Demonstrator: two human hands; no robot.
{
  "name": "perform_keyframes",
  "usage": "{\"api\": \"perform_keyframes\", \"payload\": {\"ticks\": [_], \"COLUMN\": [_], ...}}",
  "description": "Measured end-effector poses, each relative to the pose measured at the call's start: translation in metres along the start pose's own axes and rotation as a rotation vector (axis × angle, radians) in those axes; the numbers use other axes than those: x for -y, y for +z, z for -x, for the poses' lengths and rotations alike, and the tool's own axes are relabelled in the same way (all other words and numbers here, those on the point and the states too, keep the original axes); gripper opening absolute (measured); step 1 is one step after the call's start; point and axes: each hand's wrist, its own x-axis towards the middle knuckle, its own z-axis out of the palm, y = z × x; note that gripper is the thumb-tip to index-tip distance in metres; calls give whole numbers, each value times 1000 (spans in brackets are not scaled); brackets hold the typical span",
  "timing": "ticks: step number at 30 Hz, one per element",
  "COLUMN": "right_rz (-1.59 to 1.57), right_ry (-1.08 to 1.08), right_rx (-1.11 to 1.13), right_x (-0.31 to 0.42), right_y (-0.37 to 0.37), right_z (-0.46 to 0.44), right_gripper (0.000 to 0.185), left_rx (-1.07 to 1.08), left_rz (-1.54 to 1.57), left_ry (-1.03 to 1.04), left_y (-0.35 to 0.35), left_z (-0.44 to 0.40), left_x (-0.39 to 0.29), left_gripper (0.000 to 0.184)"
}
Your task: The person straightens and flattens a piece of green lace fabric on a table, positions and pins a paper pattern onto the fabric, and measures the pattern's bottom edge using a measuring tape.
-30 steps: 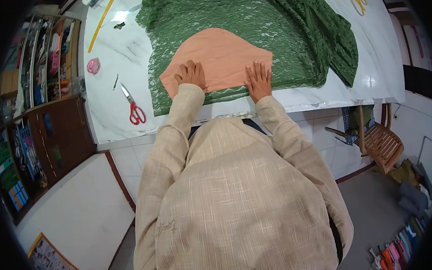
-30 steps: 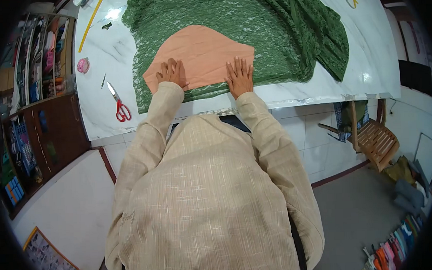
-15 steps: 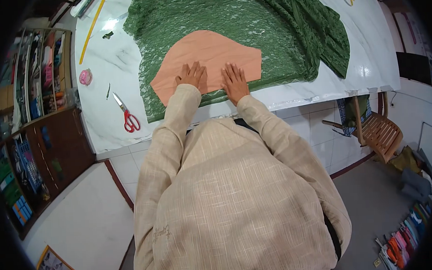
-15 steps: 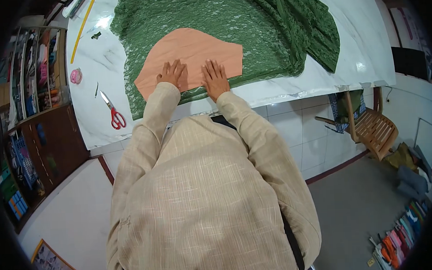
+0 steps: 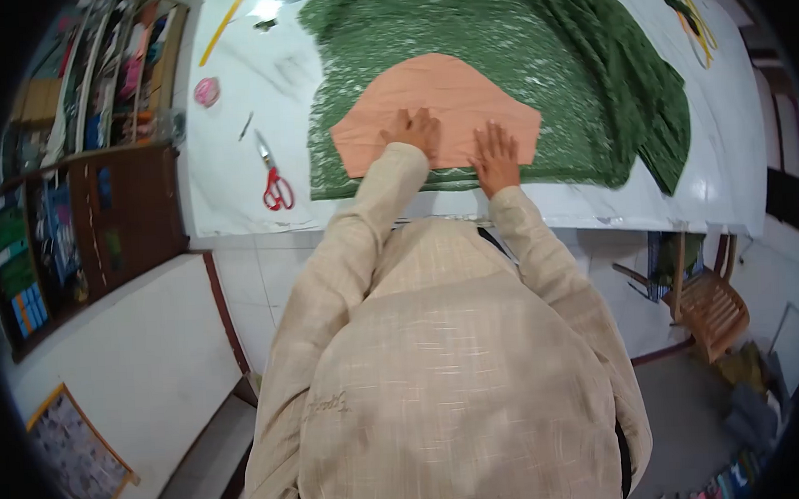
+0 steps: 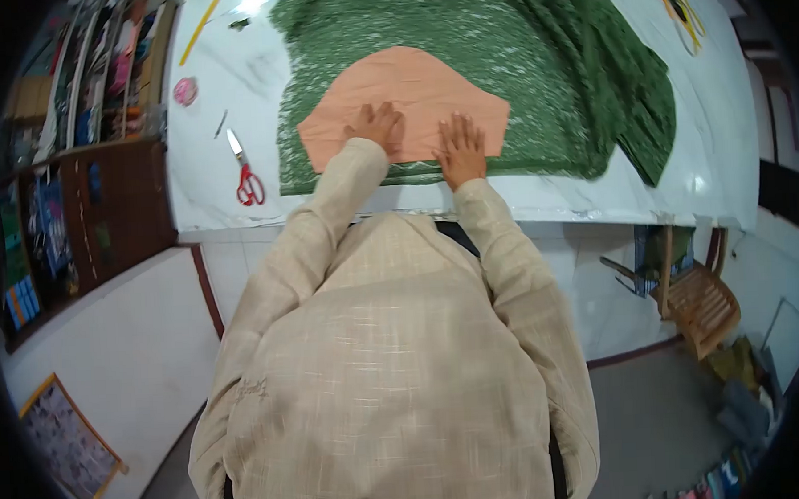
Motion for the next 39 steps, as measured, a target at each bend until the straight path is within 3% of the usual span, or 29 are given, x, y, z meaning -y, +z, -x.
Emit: {"api": "perform_keyframes", "payload": {"ticks": [2,4,8,20,22,28,32,33,35,39], "right_rz": [14,42,69,160,142,138,141,129,104,160], "right_ry": [10,-2,-13,56,61,41,29,25,-22,22], "right_rx": [-15,-24,-6,21,112,-5,25,18,2,66], "right_x": [-2,-2,-2,0,-3,-3,-1,-1,-4,-5], "right_y": [3,4,4,4,8,-1,-3,-1,4,5], "right_z": [0,0,-2,0,0,2,2,1,3,0], "right_gripper": [59,59,58,61,62,61,60,60,59,61], "left_rx": [48,-55,-11,48,153,78,-4,-5,-255,-300], "left_rz": [47,64,97,111,141,-74,-336,-339,-275,-280], "left_ry": [-109,-127,-193,-23,-78,18,109,75,204,184], "left_y": [-4,23,10,1,2,23,19,26,39,30], "left_z": [-2,-9,4,14,14,-10,-6,-8,-17,-12], "left_x": [-8,-11,-22,-7,-9,-9,4,8,10,12], "left_gripper": [67,63,53,57,71,78,67,67,55,40]}}
